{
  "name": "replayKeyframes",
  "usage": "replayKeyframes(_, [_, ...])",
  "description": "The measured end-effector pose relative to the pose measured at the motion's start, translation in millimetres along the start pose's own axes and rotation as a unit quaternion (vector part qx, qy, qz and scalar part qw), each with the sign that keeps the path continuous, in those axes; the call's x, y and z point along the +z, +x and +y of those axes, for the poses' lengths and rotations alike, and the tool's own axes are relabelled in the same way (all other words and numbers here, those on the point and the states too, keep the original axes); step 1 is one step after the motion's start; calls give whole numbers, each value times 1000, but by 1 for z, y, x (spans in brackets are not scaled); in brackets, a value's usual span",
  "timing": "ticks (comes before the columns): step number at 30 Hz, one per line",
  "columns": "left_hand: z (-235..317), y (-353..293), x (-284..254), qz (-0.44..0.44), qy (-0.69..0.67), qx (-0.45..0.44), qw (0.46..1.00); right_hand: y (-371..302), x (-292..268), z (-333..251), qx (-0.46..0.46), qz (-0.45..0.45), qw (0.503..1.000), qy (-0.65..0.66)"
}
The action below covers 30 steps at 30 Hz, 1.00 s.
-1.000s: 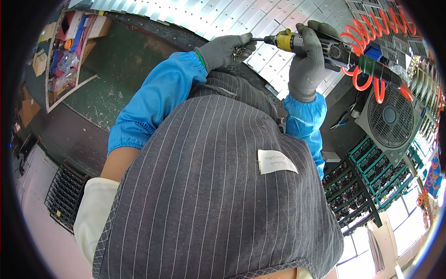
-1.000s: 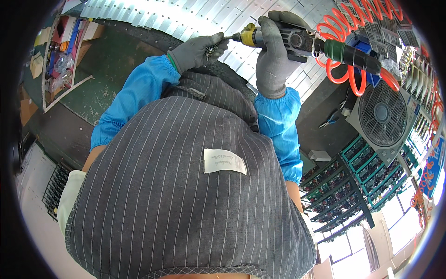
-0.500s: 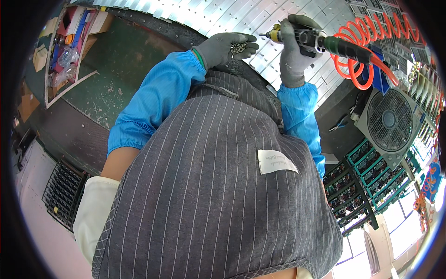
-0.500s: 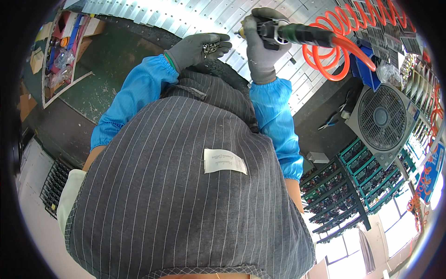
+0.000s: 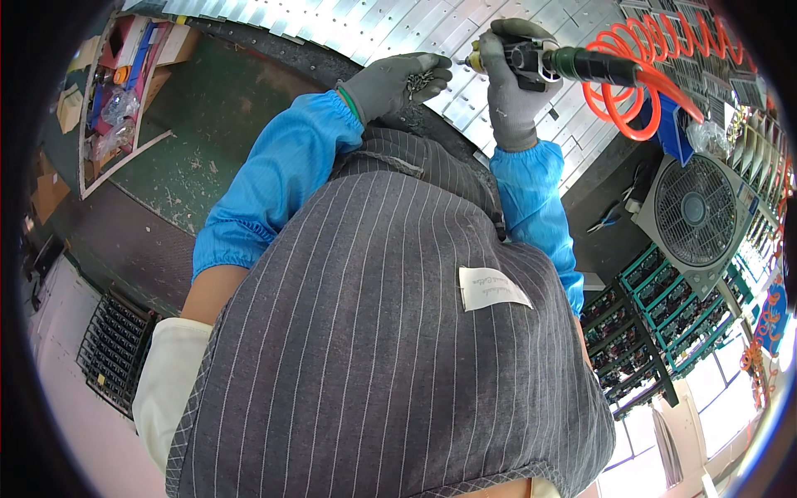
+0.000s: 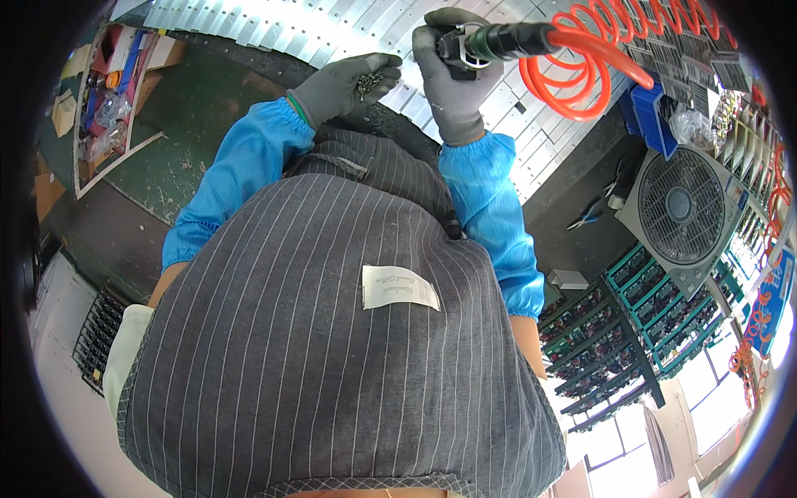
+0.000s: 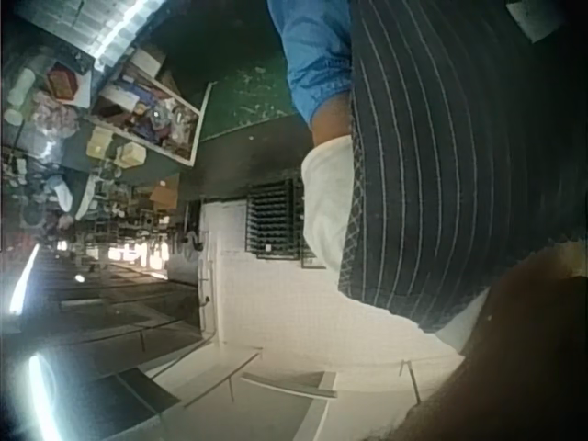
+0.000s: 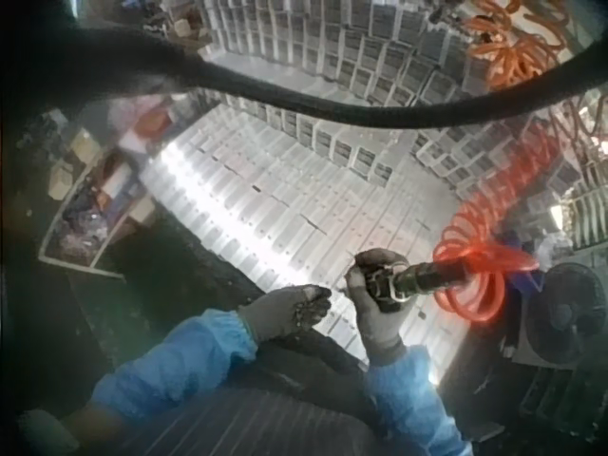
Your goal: Assembling electronic components onto metal strips using an electric screwdriver.
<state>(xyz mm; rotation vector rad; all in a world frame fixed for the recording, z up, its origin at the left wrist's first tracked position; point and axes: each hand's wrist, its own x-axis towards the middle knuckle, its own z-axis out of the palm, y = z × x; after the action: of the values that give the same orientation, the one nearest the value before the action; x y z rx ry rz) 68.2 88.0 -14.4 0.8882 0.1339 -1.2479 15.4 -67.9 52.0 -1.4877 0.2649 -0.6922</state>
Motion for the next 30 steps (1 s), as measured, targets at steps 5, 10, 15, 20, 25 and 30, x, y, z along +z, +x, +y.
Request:
replayKeyframes(5, [8, 5, 1, -49, -143, 8, 988, -3, -3, -4, 24, 17, 1000, -5])
replayKeyframes(10, [13, 11, 4, -42, -257, -5, 966, -3, -2, -8, 45, 15, 999, 5])
replayKeyframes(15, [17, 26, -5, -101, -256, -2, 961, -2, 2, -21, 38, 8, 999, -38])
replayKeyframes(20, [35, 27, -3, -98, -149, 2, 984, 11, -1, -46, 2, -13, 996, -85])
replayKeyframes(25, [53, 28, 18, -86, -52, -19, 995, 19, -19, -64, 7, 89, 996, -3])
replayKeyframes(30, [52, 27, 23, -81, 4, -14, 997, 18, -37, -74, -8, 150, 988, 44])
